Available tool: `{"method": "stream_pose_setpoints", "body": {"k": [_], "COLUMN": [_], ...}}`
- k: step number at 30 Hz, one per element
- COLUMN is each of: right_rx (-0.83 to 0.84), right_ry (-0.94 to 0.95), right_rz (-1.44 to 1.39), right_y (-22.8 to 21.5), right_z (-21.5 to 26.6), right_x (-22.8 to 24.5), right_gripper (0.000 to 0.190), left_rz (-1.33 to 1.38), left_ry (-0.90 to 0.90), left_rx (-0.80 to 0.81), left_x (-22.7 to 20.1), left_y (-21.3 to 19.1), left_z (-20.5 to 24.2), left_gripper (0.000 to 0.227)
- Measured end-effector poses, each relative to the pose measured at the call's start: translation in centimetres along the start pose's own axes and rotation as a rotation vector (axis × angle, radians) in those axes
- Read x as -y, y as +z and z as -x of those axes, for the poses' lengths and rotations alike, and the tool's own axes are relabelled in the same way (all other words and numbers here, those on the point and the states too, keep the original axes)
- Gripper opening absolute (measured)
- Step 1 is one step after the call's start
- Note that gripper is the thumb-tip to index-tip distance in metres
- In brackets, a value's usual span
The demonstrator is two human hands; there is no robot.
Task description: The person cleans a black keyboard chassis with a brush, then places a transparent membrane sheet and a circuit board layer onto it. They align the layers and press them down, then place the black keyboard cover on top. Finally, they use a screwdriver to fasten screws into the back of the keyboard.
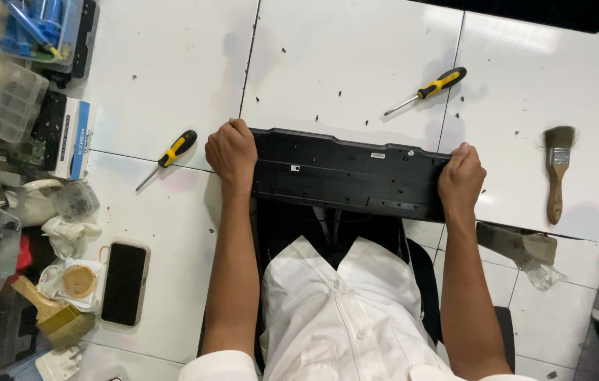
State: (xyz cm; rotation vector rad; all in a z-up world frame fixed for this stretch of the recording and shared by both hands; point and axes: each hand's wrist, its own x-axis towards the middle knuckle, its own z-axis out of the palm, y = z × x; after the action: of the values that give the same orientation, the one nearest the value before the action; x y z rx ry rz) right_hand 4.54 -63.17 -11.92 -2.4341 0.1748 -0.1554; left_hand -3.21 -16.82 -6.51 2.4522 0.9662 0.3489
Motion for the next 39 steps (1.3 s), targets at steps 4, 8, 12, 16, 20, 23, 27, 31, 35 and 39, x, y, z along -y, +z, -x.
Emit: {"method": "stream_pose_setpoints", "body": {"k": [4, 8, 12, 16, 20, 23, 27, 31, 35, 39], "right_rx": [0.032, 0.025, -0.027, -0.137, -0.128, -0.174, -0.146, -0.100, -0.073, -0.050], "right_ry": [0.014, -0.018, -0.052, -0.156, -0.210, -0.269, -0.282, -0.306, -0.328, -0.336], "right_rz": [0.019, 0.089, 0.170, 0.311, 0.315, 0.275, 0.236, 0.204, 0.234, 0.282], "right_y": [-0.3, -0.5, -0.4, 0.4, 1.3, 0.7, -0.2, -0.4, -0.1, -0.3], "right_z": [0.2, 0.9, 2.1, 1.6, 1.5, 1.8, 2.0, 2.1, 1.6, 1.7], "right_x": [0.6, 0.8, 3.4, 2.6, 2.0, 3.7, 5.5, 5.6, 5.6, 5.7], "right_gripper": [0.052, 0.053, 0.052, 0.049, 0.044, 0.027, 0.013, 0.017, 0.015, 0.011], "left_rz": [0.023, 0.054, -0.040, -0.105, -0.178, -0.189, -0.134, -0.137, -0.182, -0.279], "left_ry": [0.047, 0.065, 0.078, 0.115, 0.140, 0.131, 0.114, 0.289, 0.291, 0.351], "left_rx": [0.040, 0.043, -0.009, -0.090, -0.128, -0.140, -0.112, -0.253, -0.215, -0.198], "left_x": [1.9, 1.2, 0.3, -0.7, -0.5, -1.0, -1.8, -1.3, -3.1, -2.9], "left_y": [2.5, 1.6, 0.0, -0.8, 0.4, 0.0, -1.0, -0.2, -1.2, -0.8], "left_z": [-1.3, -1.5, -1.3, -1.0, -0.6, -0.2, 0.3, 0.3, 0.4, -0.2], "left_gripper": [0.057, 0.055, 0.053, 0.051, 0.046, 0.038, 0.022, 0.017, 0.020, 0.018]}}
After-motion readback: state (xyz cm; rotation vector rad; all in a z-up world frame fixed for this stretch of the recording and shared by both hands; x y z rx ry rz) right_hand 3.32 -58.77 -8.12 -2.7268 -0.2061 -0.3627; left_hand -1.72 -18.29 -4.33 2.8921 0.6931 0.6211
